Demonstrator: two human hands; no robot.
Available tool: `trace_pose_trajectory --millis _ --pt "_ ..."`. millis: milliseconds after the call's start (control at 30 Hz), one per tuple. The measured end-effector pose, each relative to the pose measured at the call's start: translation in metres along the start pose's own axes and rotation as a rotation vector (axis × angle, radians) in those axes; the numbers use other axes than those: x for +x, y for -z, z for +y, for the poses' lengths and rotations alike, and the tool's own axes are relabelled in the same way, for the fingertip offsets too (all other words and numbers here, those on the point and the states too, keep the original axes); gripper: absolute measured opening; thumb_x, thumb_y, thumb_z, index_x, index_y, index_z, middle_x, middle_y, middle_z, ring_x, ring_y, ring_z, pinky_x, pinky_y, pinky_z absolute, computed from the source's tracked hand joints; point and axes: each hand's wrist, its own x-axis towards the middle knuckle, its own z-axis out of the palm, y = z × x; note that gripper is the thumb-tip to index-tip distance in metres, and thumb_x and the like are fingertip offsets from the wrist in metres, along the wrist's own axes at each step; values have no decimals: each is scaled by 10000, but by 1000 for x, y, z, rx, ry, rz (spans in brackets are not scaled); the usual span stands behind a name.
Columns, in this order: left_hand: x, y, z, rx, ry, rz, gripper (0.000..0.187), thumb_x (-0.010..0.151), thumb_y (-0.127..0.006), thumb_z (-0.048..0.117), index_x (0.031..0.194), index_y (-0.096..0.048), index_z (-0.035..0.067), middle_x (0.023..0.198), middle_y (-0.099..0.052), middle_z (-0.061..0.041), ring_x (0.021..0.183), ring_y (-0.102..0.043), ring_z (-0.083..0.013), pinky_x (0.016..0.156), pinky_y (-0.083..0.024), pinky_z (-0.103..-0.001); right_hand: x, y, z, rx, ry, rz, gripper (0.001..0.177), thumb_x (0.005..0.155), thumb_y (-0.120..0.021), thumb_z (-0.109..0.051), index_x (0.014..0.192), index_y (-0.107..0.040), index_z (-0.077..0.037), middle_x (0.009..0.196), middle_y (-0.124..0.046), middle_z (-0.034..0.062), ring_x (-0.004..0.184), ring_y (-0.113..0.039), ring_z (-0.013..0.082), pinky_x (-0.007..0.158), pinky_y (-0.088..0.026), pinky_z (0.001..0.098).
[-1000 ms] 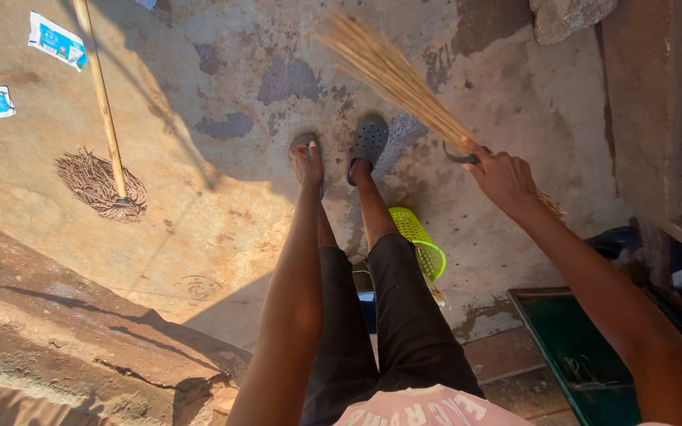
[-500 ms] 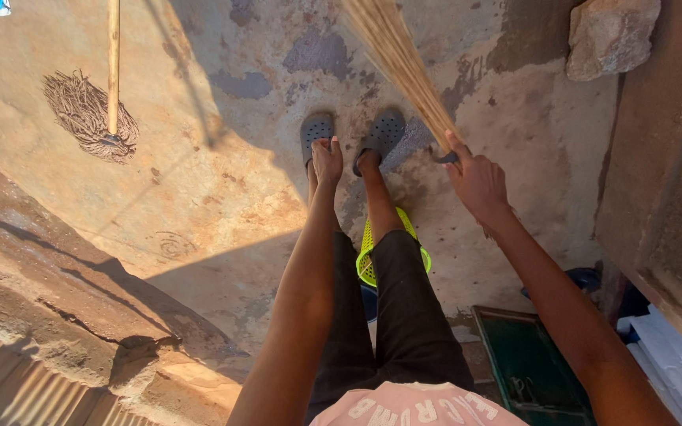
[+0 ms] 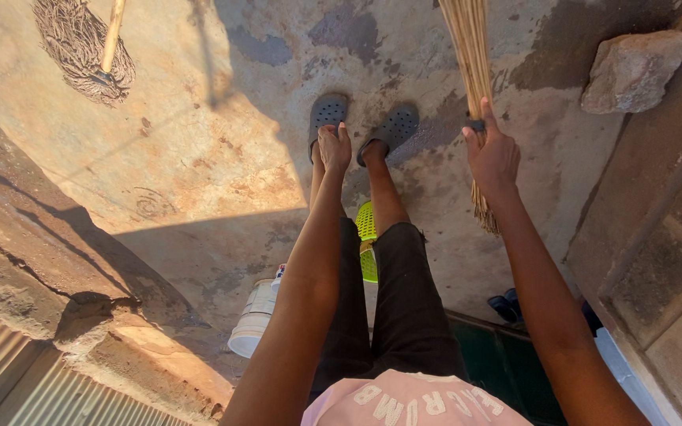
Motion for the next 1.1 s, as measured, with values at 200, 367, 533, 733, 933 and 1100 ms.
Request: trace_pose_trajectory --millis 200,367,533,733,933,1100 --pt "8 26 16 -51 33 46 524 978 -576 441 1274 -507 14 1316 -561 -222 1185 -577 -394 995 -445 -470 -11 -68 -75 -106 289 -235 653 1004 -629 -384 1610 -408 -281 706 -682 178 672 -678 356 640 -533 478" --pt "27 43 15 -69 54 36 534 976 -574 448 1277 -507 13 1286 -571 -227 1172 -599 -384 990 -470 -459 64 -75 -52 -37 26 -133 619 1033 -624 -454 1577 -424 -233 777 -699 148 680 -675 304 636 -520 462" --pt "58 58 6 -33 2 75 510 983 -577 447 1255 -528 19 1301 -581 -218 1204 -587 -388 992 -469 -463 19 -30 -89 103 -99 -50 652 1087 -612 -423 1643 -368 -183 829 -714 179 650 -649 291 648 -511 438" --pt "103 102 -4 -52 52 29 510 994 -556 445 1270 -507 19 1315 -544 -230 1189 -565 -402 975 -446 -482 19 -44 -235 273 136 -170 722 989 -648 -382 1626 -342 -236 954 -742 203 746 -706 321 723 -550 449" --pt "156 142 -26 -14 16 98 495 1041 -541 450 1269 -522 11 1278 -588 -227 1185 -598 -386 1002 -485 -471 128 -142 -340 293 224 -268 654 982 -643 -459 1573 -415 -300 1106 -753 162 982 -723 314 869 -554 446" --pt "171 167 -23 -36 29 79 497 1026 -531 443 1255 -496 3 1323 -548 -218 1196 -575 -382 963 -476 -476 140 -158 -335 684 -20 93 632 1039 -620 -453 1567 -395 -188 1194 -738 116 981 -759 223 799 -605 373"
